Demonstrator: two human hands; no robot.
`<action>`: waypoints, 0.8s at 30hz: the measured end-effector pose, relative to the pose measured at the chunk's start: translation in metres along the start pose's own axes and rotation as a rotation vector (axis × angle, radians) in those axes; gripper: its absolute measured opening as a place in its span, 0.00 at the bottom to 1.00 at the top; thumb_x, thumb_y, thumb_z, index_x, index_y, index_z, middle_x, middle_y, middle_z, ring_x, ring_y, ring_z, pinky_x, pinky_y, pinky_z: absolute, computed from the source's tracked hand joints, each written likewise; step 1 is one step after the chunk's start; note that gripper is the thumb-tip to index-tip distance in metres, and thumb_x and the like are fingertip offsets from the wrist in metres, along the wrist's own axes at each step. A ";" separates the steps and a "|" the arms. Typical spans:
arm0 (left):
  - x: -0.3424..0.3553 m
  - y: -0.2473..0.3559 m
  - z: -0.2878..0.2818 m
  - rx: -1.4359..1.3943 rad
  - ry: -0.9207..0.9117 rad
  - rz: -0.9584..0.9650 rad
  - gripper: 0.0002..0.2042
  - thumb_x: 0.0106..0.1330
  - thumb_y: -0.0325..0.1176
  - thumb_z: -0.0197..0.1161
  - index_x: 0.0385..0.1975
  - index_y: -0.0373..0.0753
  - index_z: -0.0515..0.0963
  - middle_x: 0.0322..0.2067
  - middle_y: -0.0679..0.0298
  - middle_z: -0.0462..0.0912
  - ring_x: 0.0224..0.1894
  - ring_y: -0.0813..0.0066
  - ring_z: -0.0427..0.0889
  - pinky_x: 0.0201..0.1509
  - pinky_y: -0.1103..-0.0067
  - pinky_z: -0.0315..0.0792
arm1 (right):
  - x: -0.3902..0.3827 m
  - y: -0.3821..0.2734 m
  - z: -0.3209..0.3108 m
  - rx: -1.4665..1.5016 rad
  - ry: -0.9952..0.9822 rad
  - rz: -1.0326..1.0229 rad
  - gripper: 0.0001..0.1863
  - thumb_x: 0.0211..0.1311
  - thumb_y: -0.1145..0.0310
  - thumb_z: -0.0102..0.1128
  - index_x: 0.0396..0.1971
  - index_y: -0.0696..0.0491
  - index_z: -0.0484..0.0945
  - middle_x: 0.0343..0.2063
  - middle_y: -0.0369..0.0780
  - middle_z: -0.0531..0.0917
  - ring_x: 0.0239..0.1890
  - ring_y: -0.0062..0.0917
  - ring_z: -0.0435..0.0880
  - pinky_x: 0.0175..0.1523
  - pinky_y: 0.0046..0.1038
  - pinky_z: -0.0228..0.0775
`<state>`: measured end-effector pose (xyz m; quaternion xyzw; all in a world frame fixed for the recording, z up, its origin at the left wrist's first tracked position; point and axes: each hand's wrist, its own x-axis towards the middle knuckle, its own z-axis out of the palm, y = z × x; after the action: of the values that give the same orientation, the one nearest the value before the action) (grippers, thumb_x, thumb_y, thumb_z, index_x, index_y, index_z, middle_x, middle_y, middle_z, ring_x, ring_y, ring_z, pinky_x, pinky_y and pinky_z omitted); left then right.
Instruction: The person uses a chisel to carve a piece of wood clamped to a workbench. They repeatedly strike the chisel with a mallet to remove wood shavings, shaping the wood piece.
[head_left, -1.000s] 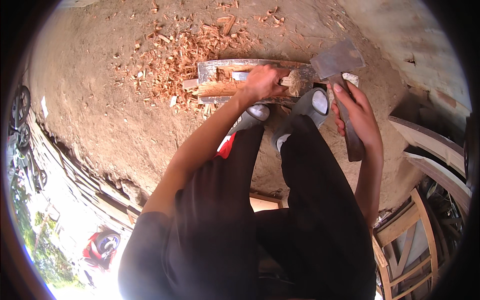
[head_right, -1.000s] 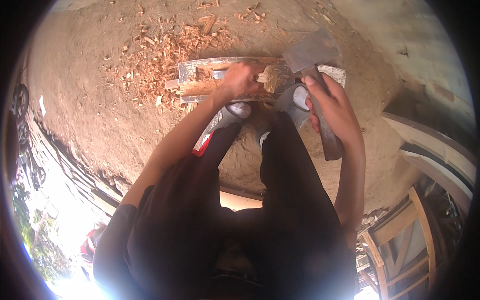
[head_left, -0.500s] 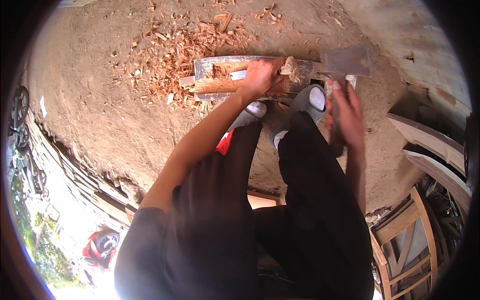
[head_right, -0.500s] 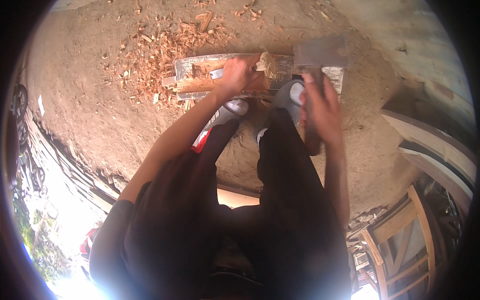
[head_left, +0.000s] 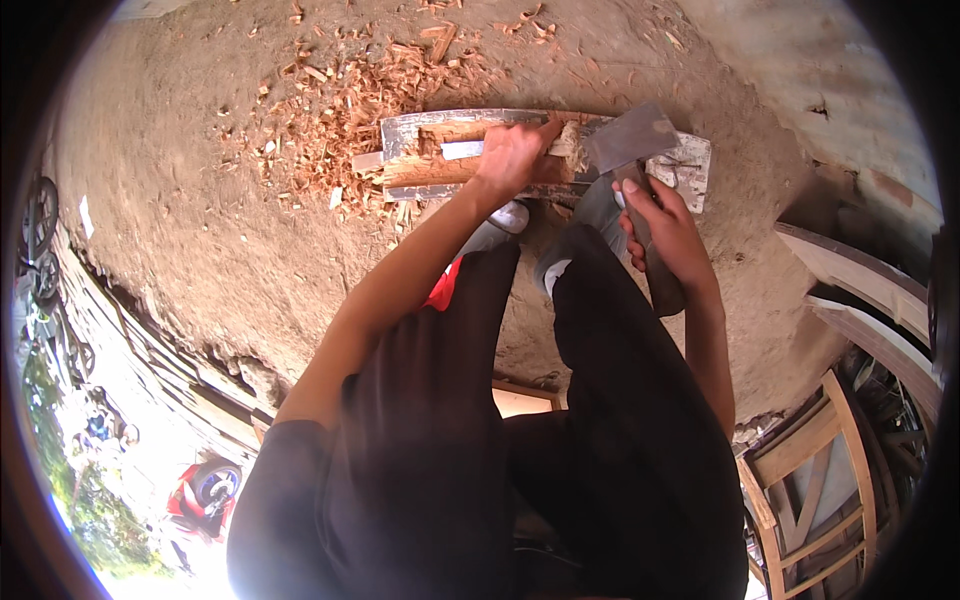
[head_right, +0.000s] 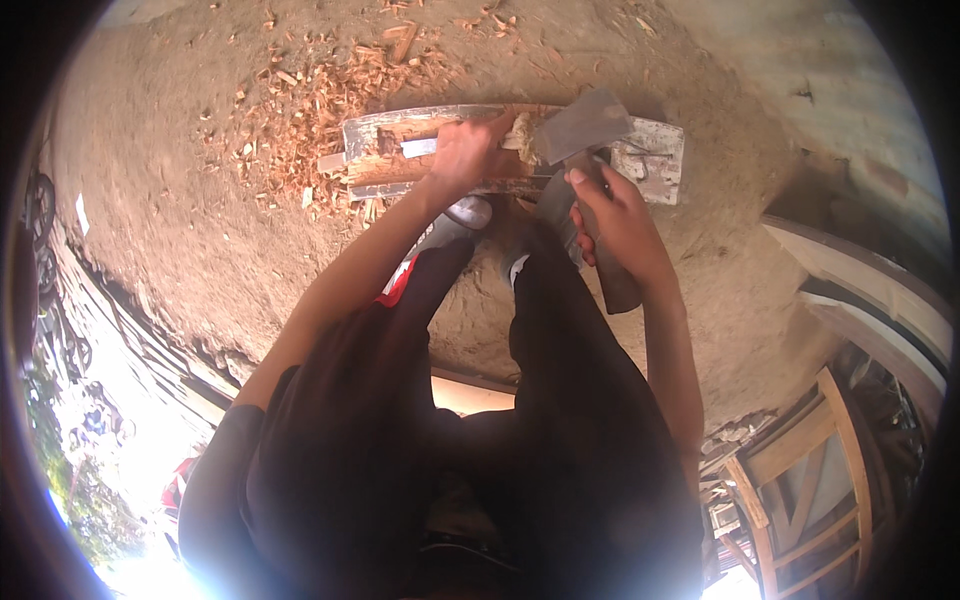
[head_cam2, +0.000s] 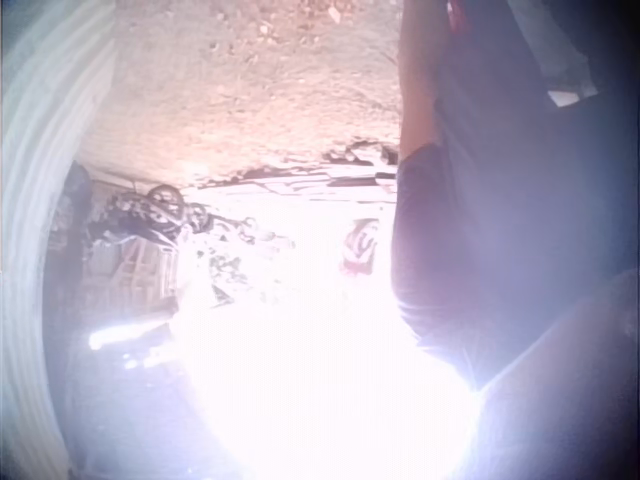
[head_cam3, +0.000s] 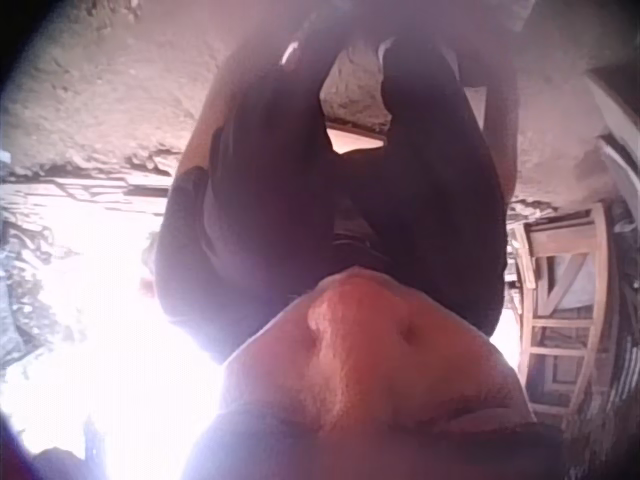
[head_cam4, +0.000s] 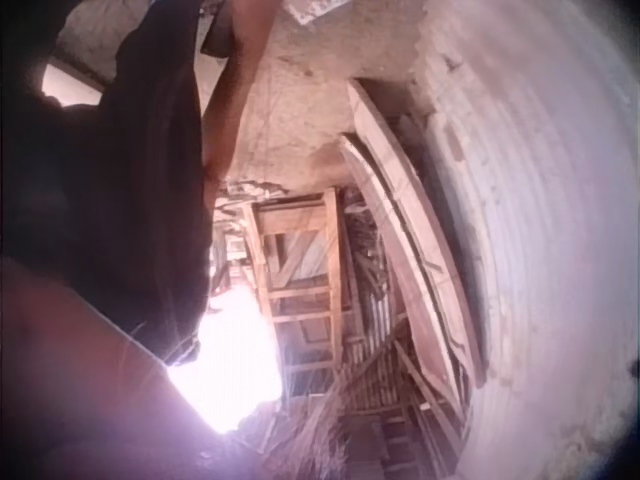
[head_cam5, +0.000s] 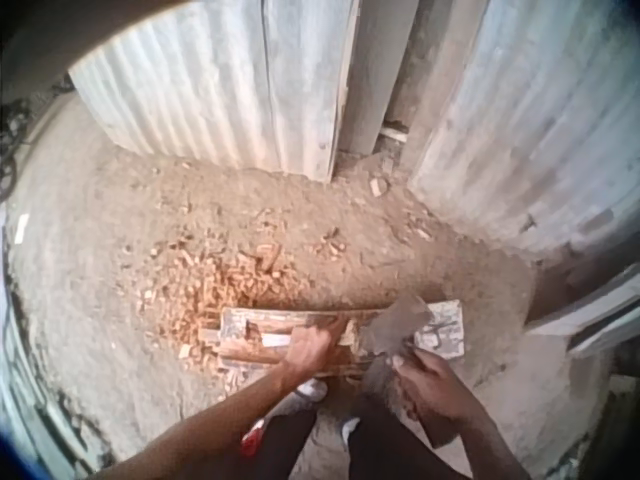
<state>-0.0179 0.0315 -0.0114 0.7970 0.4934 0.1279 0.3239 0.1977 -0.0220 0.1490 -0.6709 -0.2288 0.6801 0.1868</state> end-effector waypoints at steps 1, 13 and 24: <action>-0.001 0.003 -0.003 -0.016 -0.004 -0.003 0.26 0.59 0.41 0.74 0.59 0.45 0.77 0.32 0.51 0.88 0.37 0.50 0.89 0.39 0.58 0.81 | -0.001 0.001 -0.001 0.069 0.019 0.010 0.16 0.79 0.54 0.57 0.47 0.53 0.74 0.23 0.34 0.75 0.16 0.17 0.74 0.18 0.25 0.66; 0.003 0.000 -0.009 -0.056 -0.090 0.060 0.31 0.59 0.41 0.75 0.64 0.45 0.73 0.34 0.51 0.88 0.38 0.51 0.89 0.39 0.58 0.79 | -0.009 0.010 0.008 0.111 0.078 0.002 0.22 0.79 0.51 0.57 0.56 0.55 0.75 0.25 0.36 0.75 0.16 0.19 0.73 0.19 0.26 0.66; 0.006 -0.015 0.000 -0.020 0.002 0.012 0.25 0.58 0.39 0.74 0.57 0.44 0.77 0.32 0.52 0.88 0.37 0.49 0.88 0.40 0.57 0.79 | -0.004 0.019 0.012 -0.139 0.016 -0.089 0.17 0.79 0.54 0.57 0.47 0.55 0.75 0.23 0.34 0.76 0.18 0.19 0.75 0.22 0.25 0.68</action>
<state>-0.0259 0.0411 -0.0215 0.7965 0.4878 0.1356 0.3306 0.1865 -0.0405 0.1413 -0.6768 -0.3035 0.6482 0.1719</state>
